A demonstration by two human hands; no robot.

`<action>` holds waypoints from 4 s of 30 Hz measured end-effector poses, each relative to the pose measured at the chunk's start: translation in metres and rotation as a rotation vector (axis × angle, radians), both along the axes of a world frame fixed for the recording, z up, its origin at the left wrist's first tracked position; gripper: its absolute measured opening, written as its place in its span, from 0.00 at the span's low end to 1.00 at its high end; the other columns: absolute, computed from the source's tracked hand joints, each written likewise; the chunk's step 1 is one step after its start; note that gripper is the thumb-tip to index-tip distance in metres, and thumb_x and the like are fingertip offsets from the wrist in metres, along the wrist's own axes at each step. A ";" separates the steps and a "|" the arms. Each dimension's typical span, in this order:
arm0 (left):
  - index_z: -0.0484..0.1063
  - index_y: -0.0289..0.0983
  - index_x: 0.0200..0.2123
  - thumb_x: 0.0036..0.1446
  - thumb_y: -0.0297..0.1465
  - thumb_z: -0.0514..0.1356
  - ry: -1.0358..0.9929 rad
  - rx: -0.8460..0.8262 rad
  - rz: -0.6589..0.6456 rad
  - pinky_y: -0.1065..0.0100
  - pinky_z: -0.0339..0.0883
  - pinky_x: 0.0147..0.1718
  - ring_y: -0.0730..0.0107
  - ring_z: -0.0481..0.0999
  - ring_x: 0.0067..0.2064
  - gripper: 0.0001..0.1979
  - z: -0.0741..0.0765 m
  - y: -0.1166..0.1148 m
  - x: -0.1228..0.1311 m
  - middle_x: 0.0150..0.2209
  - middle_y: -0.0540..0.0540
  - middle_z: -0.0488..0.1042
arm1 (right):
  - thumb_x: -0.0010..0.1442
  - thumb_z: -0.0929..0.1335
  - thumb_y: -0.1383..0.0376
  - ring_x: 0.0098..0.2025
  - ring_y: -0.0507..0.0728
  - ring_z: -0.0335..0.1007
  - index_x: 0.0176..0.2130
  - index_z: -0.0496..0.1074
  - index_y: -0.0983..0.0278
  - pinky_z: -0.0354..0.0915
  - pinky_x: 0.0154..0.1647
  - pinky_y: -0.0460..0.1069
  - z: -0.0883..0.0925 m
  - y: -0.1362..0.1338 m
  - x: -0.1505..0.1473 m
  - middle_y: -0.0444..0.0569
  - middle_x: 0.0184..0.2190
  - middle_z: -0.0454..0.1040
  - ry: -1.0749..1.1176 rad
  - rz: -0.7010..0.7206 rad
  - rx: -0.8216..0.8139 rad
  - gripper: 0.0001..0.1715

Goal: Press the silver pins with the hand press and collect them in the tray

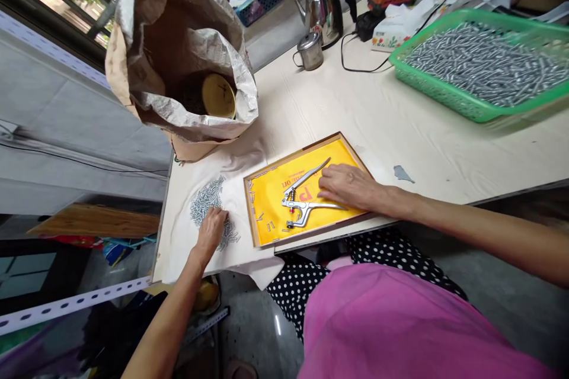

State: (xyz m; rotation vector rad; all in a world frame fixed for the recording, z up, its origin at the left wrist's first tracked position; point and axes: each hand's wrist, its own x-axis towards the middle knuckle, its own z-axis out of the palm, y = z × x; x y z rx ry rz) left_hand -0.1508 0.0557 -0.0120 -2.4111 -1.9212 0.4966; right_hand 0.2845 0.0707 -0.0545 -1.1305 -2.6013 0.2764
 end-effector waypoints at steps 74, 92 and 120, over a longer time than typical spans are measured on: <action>0.76 0.33 0.21 0.38 0.49 0.72 -1.137 -0.412 0.692 0.73 0.57 0.21 0.77 0.65 0.20 0.24 -0.013 -0.018 0.213 0.17 0.49 0.71 | 0.69 0.65 0.64 0.44 0.60 0.68 0.46 0.73 0.64 0.57 0.33 0.52 -0.003 -0.019 0.016 0.55 0.47 0.74 -0.066 -0.099 -0.117 0.08; 0.75 0.33 0.22 0.38 0.48 0.73 -1.126 -0.405 0.761 0.72 0.60 0.21 0.75 0.67 0.20 0.23 -0.012 -0.017 0.215 0.17 0.48 0.71 | 0.53 0.74 0.42 0.51 0.67 0.61 0.54 0.71 0.71 0.62 0.49 0.57 0.013 0.046 0.024 0.59 0.50 0.70 -0.200 0.056 -0.120 0.43; 0.56 0.34 0.69 0.58 0.37 0.66 -0.421 -0.139 -0.447 0.47 0.66 0.58 0.46 0.66 0.59 0.39 -0.017 0.036 0.256 0.61 0.33 0.66 | 0.56 0.76 0.51 0.48 0.65 0.63 0.51 0.73 0.73 0.62 0.46 0.55 0.020 0.006 0.031 0.61 0.46 0.73 -0.243 -0.064 -0.065 0.34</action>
